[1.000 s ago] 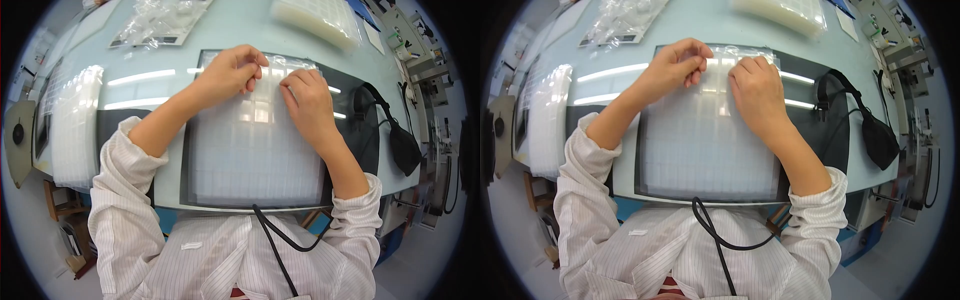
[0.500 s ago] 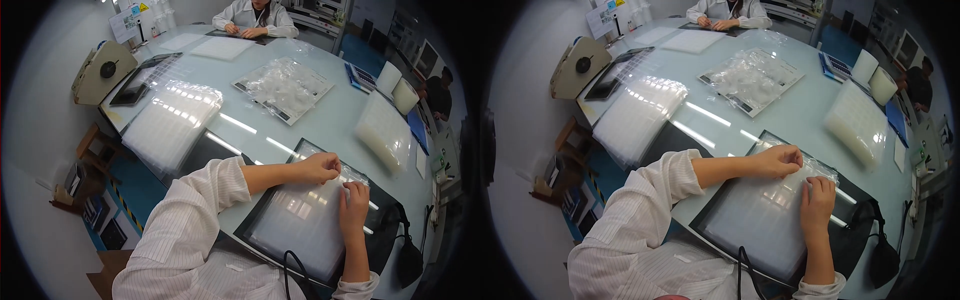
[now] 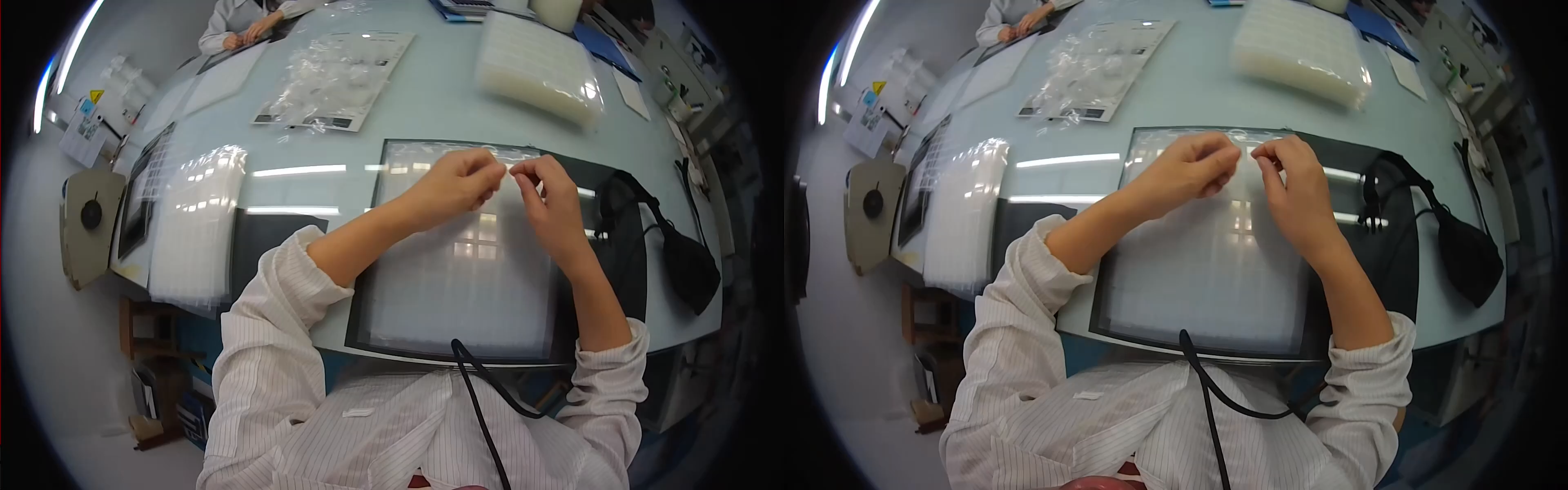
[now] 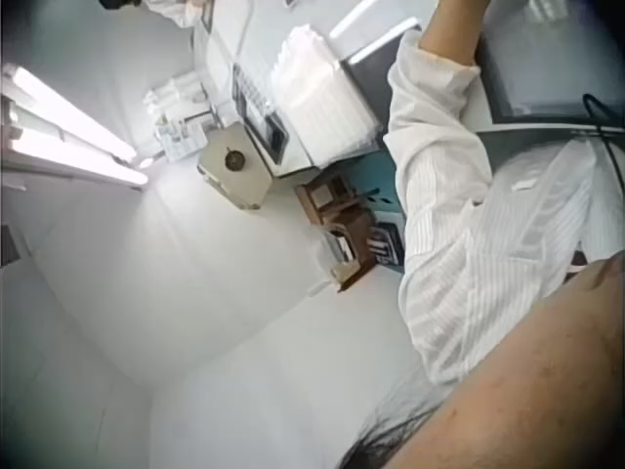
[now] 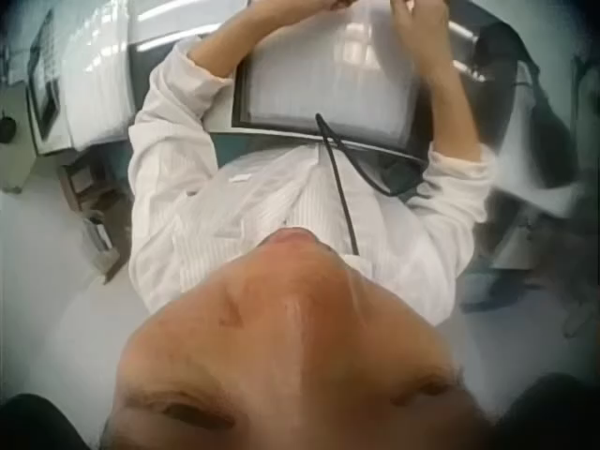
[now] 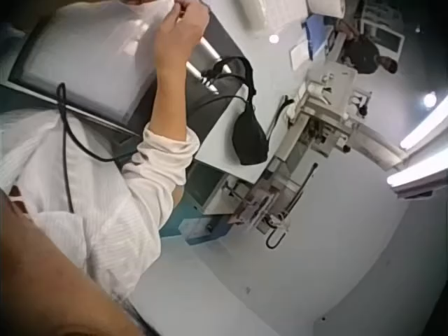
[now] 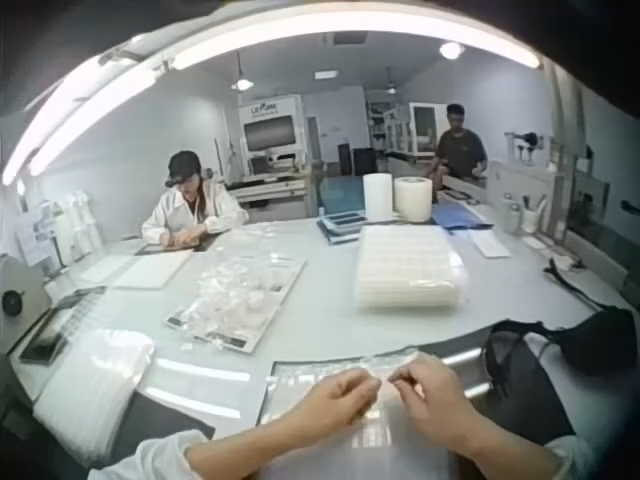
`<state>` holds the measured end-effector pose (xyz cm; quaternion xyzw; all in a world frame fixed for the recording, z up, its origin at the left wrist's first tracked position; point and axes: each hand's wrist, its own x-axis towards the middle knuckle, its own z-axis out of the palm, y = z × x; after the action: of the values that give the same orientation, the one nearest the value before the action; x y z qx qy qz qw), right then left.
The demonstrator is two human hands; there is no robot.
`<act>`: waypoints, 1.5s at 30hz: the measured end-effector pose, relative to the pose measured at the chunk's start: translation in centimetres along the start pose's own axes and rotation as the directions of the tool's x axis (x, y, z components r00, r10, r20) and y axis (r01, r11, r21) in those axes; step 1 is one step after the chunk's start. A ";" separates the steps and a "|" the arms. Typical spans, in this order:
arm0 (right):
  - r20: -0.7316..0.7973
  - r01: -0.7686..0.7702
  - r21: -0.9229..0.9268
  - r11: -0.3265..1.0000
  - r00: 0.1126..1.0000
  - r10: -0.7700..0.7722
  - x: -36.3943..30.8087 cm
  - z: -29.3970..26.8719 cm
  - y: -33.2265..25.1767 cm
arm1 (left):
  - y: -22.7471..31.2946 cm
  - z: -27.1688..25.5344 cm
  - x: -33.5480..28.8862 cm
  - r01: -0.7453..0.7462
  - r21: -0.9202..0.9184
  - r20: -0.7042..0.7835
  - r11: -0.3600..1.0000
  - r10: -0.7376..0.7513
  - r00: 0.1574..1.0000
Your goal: Placing small electronic components into individual compartments of a plastic sheet.
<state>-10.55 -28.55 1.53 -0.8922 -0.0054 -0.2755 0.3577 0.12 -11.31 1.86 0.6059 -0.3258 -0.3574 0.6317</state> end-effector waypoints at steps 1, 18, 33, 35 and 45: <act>0.003 0.085 -0.173 0.981 0.996 -0.086 -0.4 -0.1 1.0 | 0.5 -0.1 -0.2 0.045 -0.015 -0.036 0.999 -0.045 0.998; 0.116 0.139 -0.365 0.921 0.988 -0.103 -2.1 -0.6 1.2 | -0.9 -0.2 -0.6 0.092 0.030 -0.154 0.995 -0.086 0.984; 0.089 0.252 -0.404 0.879 0.968 -0.236 -2.0 0.3 1.8 | -0.1 0.2 -0.2 0.155 0.097 -0.116 0.983 -0.144 0.983; 0.080 0.225 -0.367 0.903 0.974 -0.210 -2.0 0.1 1.8 | 0.2 0.4 -0.1 0.158 0.116 -0.108 0.981 -0.146 0.983; 0.063 0.227 -0.315 0.921 0.974 -0.219 -2.0 0.1 2.1 | 0.8 2.1 1.6 0.153 0.115 -0.171 0.982 -0.132 0.976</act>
<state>-11.80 -29.68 -0.82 -0.9356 -0.0668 -0.2998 0.1742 -0.75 -13.71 2.72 0.6940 -0.2509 -0.3295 0.5889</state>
